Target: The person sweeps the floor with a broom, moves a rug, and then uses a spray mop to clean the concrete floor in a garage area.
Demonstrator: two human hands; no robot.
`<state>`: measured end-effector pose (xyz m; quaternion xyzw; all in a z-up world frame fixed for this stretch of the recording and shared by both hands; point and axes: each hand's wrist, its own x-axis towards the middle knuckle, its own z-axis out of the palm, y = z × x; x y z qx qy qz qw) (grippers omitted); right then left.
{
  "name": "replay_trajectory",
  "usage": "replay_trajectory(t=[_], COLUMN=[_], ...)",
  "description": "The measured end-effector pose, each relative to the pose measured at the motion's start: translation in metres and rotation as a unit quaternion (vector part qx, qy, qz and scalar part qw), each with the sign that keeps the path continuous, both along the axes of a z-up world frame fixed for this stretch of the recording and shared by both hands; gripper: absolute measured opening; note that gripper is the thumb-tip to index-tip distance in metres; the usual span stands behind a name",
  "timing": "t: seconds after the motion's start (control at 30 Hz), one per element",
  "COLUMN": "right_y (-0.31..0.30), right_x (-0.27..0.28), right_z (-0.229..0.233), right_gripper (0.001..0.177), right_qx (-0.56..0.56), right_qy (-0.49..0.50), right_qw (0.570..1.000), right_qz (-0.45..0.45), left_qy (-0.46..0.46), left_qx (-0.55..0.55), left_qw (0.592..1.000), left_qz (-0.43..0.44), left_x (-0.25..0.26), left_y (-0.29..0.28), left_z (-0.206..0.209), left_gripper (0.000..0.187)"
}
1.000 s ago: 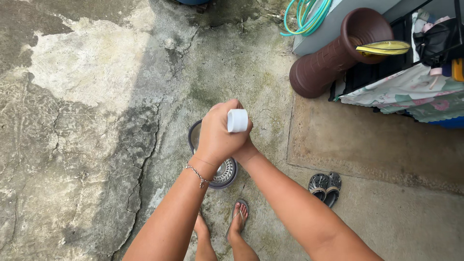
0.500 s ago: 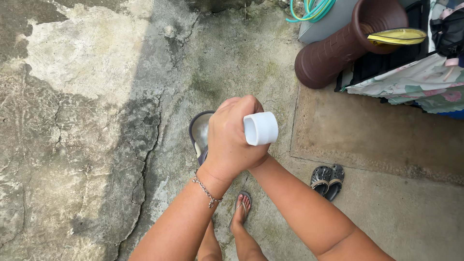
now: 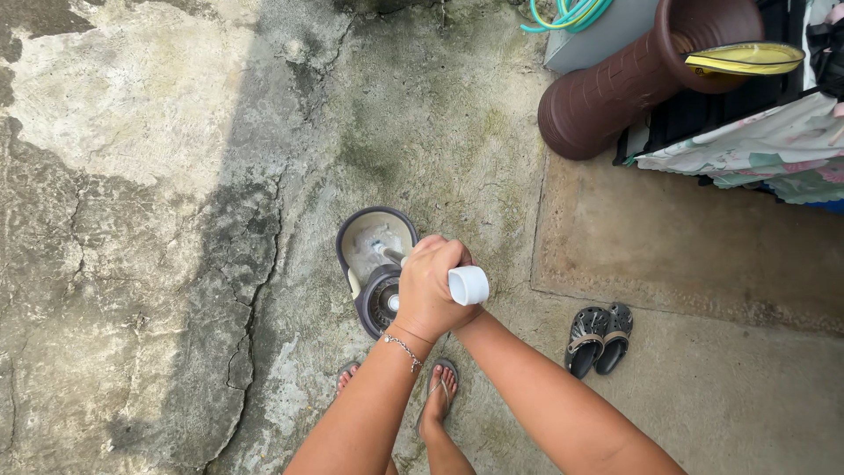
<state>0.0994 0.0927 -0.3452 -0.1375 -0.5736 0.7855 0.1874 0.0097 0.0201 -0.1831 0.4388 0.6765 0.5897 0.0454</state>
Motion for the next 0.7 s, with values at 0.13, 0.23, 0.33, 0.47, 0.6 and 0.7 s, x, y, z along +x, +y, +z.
replay_trajectory(t=[0.13, 0.23, 0.33, 0.47, 0.6, 0.7], right_y=[0.011, 0.019, 0.021, 0.007, -0.009, -0.010], right_x=[0.005, -0.008, -0.032, -0.049, -0.052, -0.053], right_z=[-0.015, 0.016, 0.064, 0.146, 0.217, 0.257], right_gripper=[0.012, 0.025, 0.024, 0.024, 0.018, 0.020], right_qx=[-0.068, 0.617, -0.252, 0.344, 0.248, 0.203], right_qy=[0.053, -0.133, -0.022, -0.134, -0.069, 0.002], right_qw=[0.996, 0.775, 0.967, 0.924, 0.962, 0.974], right_qz=[0.018, 0.023, -0.007, -0.098, -0.093, -0.104], left_qy=[-0.028, -0.029, 0.007, -0.194, -0.278, -0.243], left_qx=[-0.053, -0.143, -0.071, -0.082, -0.059, -0.109], left_qw=[0.997, 0.989, 0.997, 0.976, 0.950, 0.952], left_qz=[-0.041, -0.021, -0.004, -0.058, -0.131, -0.154], left_x=[0.012, 0.003, -0.015, -0.035, -0.044, -0.045], left_y=[0.004, 0.006, -0.021, -0.050, -0.071, -0.082], left_z=[-0.019, -0.008, 0.017, 0.043, 0.060, 0.071], left_gripper=[0.023, 0.026, 0.072, 0.108, 0.122, 0.117])
